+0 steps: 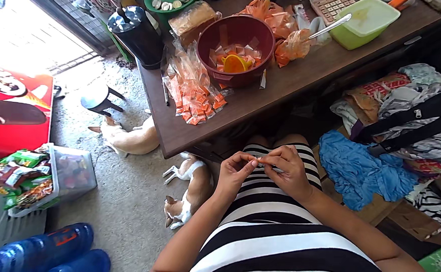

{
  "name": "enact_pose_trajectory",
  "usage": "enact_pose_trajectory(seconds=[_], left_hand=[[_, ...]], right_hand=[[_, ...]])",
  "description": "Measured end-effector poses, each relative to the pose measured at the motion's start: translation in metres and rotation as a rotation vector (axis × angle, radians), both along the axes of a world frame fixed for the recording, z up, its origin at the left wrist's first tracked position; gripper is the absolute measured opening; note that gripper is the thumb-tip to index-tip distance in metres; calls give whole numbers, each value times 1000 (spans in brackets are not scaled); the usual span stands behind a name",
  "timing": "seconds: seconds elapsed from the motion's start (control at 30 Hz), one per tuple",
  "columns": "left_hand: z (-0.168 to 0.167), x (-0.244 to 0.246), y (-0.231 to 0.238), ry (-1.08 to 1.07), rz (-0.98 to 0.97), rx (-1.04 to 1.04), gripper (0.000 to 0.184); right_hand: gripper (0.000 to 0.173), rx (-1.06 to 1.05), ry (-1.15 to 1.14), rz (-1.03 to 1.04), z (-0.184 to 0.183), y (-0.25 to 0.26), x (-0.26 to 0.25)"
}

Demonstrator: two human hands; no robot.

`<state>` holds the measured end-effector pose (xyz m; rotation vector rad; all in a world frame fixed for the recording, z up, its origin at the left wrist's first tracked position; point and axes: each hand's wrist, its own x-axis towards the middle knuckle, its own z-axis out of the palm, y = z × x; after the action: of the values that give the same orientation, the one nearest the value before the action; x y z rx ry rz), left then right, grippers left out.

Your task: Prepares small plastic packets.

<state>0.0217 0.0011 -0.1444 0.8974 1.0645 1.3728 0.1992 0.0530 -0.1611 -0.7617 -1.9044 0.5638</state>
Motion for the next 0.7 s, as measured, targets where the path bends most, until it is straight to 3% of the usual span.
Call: enact_pose_trajectory(seconds=[0.43, 0.7], left_hand=[[-7, 6, 1, 42, -29, 20, 20], [-7, 5, 1, -13, 28, 70, 3]], right_hand=[[14, 2, -32, 64, -1, 2, -3], [18, -143, 22, 99, -1, 1, 1]])
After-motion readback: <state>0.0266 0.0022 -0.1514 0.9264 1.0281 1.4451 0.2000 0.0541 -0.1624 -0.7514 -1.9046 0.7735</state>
